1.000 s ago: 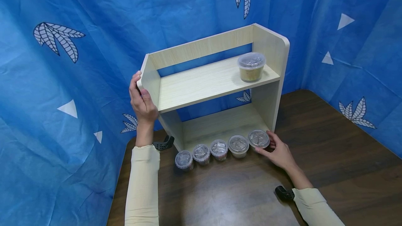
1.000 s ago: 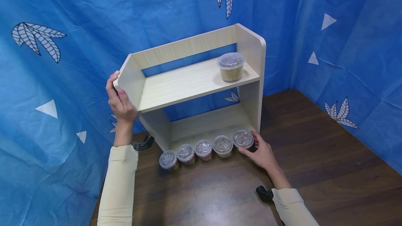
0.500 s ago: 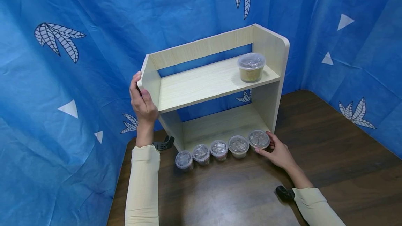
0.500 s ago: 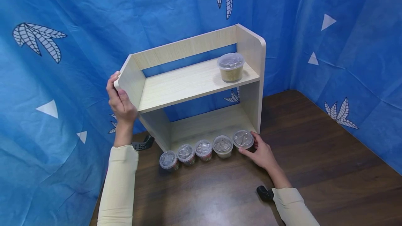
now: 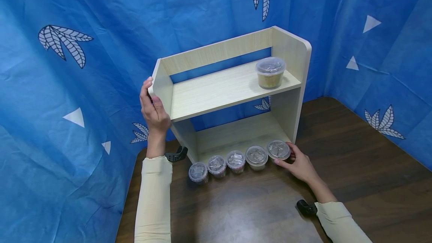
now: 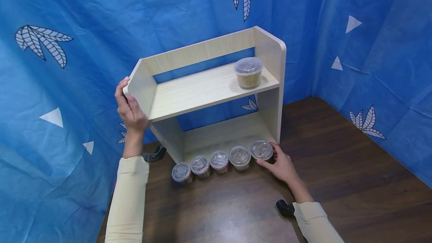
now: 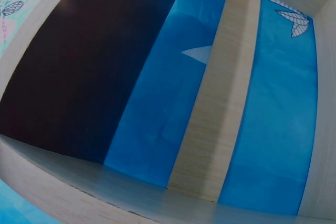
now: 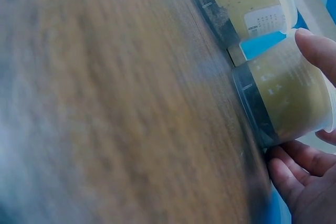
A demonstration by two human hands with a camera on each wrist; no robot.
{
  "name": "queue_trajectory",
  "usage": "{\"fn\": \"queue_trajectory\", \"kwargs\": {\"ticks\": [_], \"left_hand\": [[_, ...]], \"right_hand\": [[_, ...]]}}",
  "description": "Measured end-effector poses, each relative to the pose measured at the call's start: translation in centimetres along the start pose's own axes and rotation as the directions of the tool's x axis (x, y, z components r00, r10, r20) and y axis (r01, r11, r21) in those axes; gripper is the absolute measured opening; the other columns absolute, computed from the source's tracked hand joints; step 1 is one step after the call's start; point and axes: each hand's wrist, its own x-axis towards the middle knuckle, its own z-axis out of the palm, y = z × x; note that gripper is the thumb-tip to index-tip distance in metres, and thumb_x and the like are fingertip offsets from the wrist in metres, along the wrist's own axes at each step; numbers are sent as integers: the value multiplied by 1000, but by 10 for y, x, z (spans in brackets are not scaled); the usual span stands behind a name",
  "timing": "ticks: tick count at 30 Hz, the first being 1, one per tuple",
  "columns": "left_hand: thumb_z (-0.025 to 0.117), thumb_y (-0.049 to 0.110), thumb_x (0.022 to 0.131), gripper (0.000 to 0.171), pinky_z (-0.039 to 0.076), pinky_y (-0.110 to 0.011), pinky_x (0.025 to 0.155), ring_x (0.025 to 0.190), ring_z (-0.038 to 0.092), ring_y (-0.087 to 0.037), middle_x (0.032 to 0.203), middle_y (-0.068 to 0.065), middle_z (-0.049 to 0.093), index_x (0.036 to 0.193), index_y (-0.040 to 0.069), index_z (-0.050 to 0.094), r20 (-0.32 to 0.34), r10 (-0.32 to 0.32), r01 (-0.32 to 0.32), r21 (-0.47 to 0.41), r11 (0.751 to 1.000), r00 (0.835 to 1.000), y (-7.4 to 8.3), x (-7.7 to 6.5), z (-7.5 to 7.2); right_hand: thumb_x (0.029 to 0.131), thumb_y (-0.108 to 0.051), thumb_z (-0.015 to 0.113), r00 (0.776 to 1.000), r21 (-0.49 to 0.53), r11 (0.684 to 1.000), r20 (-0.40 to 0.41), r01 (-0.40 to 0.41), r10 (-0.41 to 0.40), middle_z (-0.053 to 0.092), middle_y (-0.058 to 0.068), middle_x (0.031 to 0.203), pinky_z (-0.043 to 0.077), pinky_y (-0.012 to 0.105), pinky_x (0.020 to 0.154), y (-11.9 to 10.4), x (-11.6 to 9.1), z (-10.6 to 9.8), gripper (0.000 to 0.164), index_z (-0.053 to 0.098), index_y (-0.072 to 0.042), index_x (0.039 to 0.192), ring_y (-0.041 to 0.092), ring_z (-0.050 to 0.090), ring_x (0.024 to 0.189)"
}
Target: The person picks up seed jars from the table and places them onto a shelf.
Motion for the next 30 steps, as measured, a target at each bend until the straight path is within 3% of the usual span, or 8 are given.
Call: {"fn": "queue_trajectory", "kwargs": {"ticks": [30], "left_hand": [[45, 12, 96, 38, 48, -44, 98, 126, 53, -24, 141, -9, 51, 132, -1, 44, 8, -9, 9, 13, 1000, 1000, 0, 0, -1]], "right_hand": [[81, -36, 81, 999, 14, 1000, -37, 9, -9, 58, 32, 123, 50, 55, 88, -2, -4, -2, 86, 38, 7, 142, 44, 62, 104]]}}
